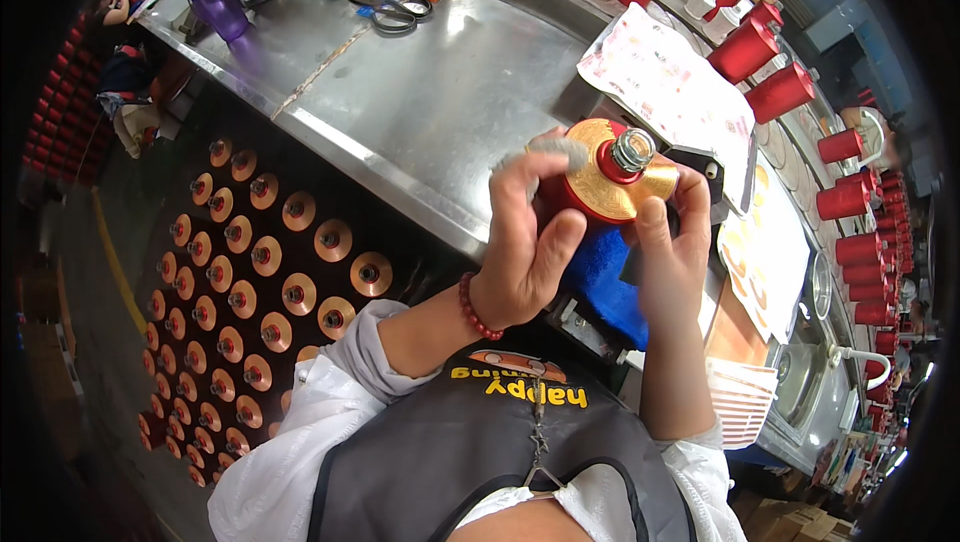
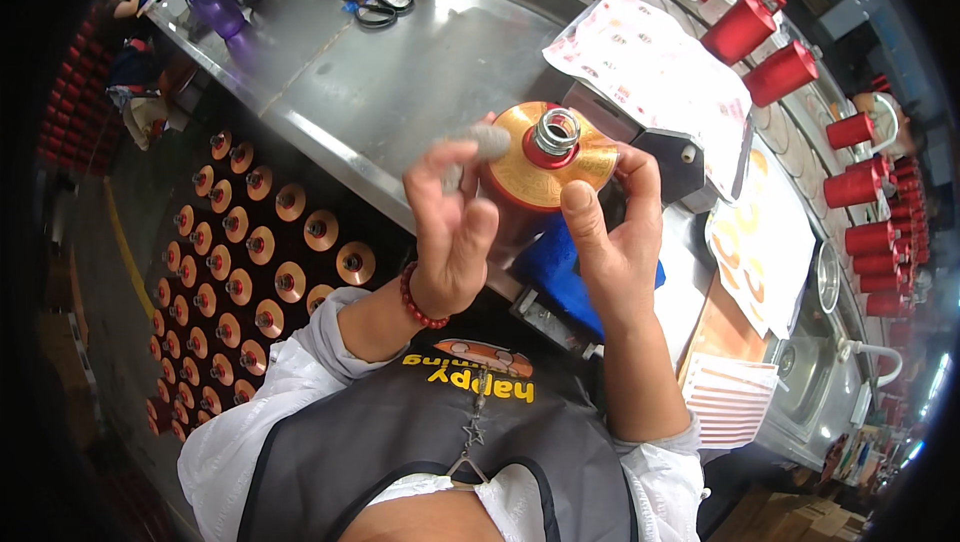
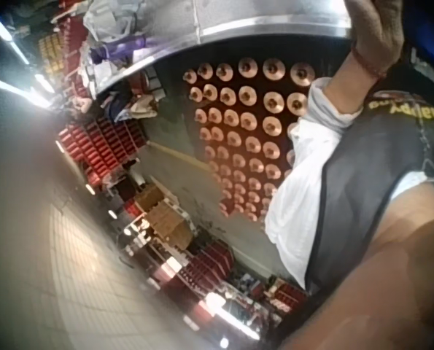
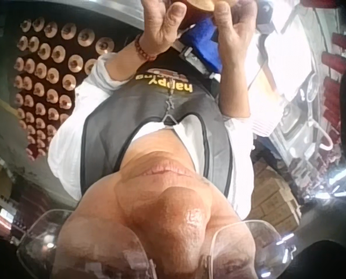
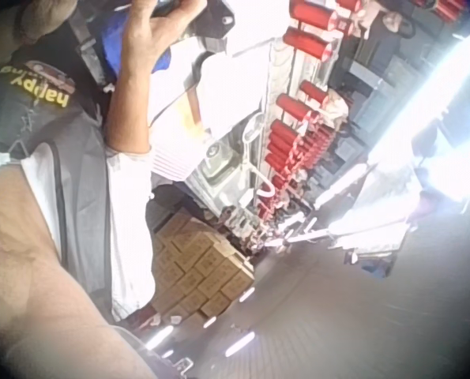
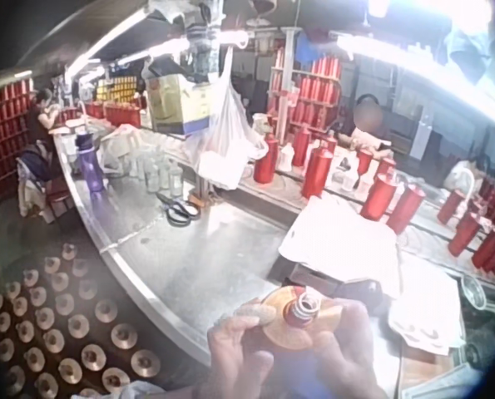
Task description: The person picks red cylindrical containers from a tray, applies a gold circular label to the top, and uses a green abrasive pad to rub the top surface. They then apply a red rectangular label to the side of the container and place it on the counter.
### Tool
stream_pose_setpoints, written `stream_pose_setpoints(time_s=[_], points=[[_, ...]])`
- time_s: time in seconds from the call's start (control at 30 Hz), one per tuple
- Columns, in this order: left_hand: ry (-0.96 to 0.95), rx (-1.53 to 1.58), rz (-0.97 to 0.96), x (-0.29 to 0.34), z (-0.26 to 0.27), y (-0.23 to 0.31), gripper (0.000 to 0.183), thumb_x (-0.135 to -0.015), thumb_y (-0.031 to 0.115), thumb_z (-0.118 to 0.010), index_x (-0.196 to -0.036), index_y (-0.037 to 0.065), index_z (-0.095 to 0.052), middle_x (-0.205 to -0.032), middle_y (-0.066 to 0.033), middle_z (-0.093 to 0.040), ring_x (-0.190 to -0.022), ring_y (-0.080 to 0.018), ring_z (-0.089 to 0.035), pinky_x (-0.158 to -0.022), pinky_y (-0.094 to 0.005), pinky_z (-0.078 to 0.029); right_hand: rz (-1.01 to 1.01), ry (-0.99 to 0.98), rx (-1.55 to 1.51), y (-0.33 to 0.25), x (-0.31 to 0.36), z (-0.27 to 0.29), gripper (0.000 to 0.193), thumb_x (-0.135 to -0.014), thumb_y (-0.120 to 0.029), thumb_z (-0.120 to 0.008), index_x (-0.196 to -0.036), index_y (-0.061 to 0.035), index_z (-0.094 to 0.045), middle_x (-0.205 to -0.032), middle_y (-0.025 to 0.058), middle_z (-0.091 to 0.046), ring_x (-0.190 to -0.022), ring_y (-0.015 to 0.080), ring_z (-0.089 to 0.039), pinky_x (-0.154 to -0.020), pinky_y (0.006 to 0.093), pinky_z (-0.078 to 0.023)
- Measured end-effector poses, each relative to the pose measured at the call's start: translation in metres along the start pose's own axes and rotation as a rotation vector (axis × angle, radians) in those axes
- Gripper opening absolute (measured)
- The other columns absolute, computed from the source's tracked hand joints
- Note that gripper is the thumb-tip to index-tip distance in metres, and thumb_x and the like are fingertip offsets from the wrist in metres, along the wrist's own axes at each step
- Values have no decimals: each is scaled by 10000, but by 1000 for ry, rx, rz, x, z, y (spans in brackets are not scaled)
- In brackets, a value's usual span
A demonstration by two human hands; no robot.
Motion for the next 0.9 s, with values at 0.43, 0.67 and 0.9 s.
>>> stream_pose_setpoints(time_s=[0.43,0.67,0.9], points=[[-122,-31,238,-8,-5,-12,545,-979,65,-546,-1429,42,-239,-1352,-180,-455,-1245,-216,-495,-1093,-378,-388,26,-5,-95,8,-1,3,234,-957,-153,-676,-1100,-14,-555,-1185,79,-577,-1115,160,-518,-1017,308,-385],[-147,196,265,-21,-5,-16,579,-959,80,-552,-1453,31,-253,-1394,-154,-439,-1261,-200,-490,-1109,-362,-371,-174,24,-164,7,8,9,382,-969,-165,-657,-1288,12,-546,-1198,58,-553,-1122,154,-519,-1018,312,-394],[-162,43,369,-20,-6,-18,592,-925,118,-601,-1426,-2,-310,-1388,-171,-399,-1243,-237,-466,-1103,-364,-365,-44,-8,-21,8,-1,10,460,-953,-215,-690,-1307,41,-544,-1208,81,-551,-1159,175,-523,-1050,320,-382]])
Point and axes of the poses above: each hand's wrist, its own x-axis away from the middle knuckle, its own z-axis out of the back of the hand, y = z × x, the point moved 4 cm from there along -x, towards the middle knuckle
